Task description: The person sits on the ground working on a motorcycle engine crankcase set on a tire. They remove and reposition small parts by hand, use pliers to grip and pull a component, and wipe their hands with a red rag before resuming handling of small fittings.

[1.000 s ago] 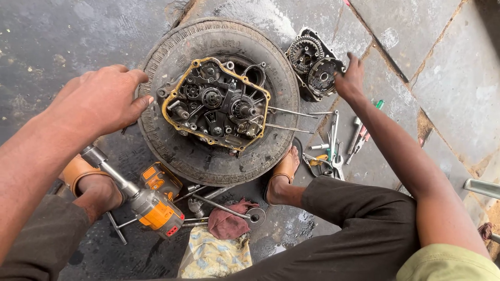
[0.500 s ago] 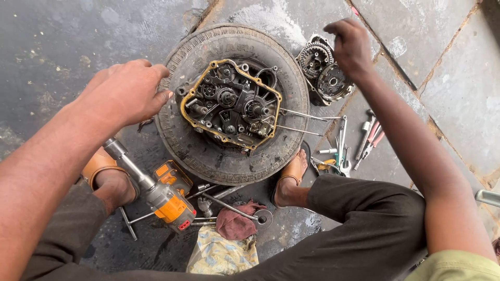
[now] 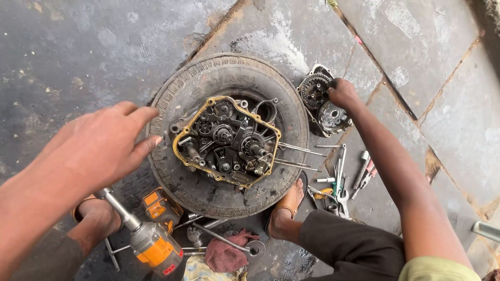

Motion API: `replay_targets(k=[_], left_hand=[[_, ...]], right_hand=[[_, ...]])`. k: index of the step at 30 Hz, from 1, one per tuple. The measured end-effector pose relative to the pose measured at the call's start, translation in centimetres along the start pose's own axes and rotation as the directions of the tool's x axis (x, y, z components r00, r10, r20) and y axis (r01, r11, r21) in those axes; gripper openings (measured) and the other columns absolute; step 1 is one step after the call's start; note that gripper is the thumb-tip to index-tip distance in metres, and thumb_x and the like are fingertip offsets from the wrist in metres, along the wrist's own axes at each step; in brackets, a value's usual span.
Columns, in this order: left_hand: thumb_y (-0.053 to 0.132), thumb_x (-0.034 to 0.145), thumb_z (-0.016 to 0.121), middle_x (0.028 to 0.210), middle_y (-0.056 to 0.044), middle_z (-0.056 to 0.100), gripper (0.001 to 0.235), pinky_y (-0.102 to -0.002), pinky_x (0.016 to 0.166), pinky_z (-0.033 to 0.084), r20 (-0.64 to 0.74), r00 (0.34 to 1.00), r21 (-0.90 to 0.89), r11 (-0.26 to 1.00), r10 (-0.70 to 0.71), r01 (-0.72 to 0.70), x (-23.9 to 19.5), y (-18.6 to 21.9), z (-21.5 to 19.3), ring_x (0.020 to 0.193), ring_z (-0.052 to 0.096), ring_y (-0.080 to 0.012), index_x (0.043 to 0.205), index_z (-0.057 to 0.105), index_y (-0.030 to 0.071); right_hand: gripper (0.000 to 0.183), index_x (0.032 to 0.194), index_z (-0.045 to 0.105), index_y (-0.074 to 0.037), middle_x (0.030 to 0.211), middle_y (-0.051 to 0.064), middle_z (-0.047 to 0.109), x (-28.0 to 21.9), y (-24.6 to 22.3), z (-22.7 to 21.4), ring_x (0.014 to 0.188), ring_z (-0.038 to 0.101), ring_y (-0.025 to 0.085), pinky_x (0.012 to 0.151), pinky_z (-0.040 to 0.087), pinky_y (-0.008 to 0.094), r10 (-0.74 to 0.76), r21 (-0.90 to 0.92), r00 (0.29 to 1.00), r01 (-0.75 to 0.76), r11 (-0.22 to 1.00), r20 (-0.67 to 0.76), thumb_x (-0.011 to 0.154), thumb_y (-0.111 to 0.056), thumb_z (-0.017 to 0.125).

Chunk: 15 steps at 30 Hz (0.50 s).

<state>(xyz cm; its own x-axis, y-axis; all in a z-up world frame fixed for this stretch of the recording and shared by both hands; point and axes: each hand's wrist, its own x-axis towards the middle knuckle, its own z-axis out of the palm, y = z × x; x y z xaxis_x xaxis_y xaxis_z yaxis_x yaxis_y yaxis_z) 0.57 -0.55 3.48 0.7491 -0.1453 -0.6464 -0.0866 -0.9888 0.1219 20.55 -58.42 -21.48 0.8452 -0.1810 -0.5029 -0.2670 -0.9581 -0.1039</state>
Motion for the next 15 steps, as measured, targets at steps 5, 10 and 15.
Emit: replay_targets(k=[5,10,15], left_hand=[[0.044,0.102,0.054,0.128,-0.009,0.066,0.055,-0.041,0.094,0.061,0.102,0.995,0.008,1.0,-0.018,0.017,-0.6,1.6,-1.7,0.11,0.071,-0.0282,0.151,0.05,0.019],[0.046,0.1,0.055,0.135,-0.007,0.063,0.057,-0.043,0.094,0.061,0.092,0.996,-0.017,1.0,0.003,-0.001,0.3,1.4,-0.5,0.112,0.071,-0.0284,0.151,0.05,0.021],[0.048,0.1,0.054,0.132,-0.006,0.064,0.057,-0.043,0.094,0.061,0.108,0.994,0.003,1.0,-0.024,0.024,0.3,1.3,0.0,0.114,0.07,-0.0271,0.151,0.05,0.022]], right_hand=[[0.045,0.143,0.056,0.0,0.122,0.02,0.069,-0.7,-3.3,-0.6,0.094,0.065,0.023,0.083,0.056,0.038,0.173,0.152,0.982,-0.184,0.971,0.08,0.101,-0.014,0.063],[0.039,0.137,0.062,-0.005,0.119,0.015,0.07,-1.6,-4.3,-2.0,0.088,0.064,0.016,0.077,0.055,0.03,0.213,0.206,0.972,-0.228,0.952,0.096,0.099,-0.013,0.066],[0.033,0.129,0.07,-0.007,0.124,0.018,0.066,-0.7,-2.4,-1.9,0.099,0.059,0.025,0.088,0.054,0.04,-0.104,0.218,0.991,0.12,0.969,-0.083,0.098,0.0,0.061]])
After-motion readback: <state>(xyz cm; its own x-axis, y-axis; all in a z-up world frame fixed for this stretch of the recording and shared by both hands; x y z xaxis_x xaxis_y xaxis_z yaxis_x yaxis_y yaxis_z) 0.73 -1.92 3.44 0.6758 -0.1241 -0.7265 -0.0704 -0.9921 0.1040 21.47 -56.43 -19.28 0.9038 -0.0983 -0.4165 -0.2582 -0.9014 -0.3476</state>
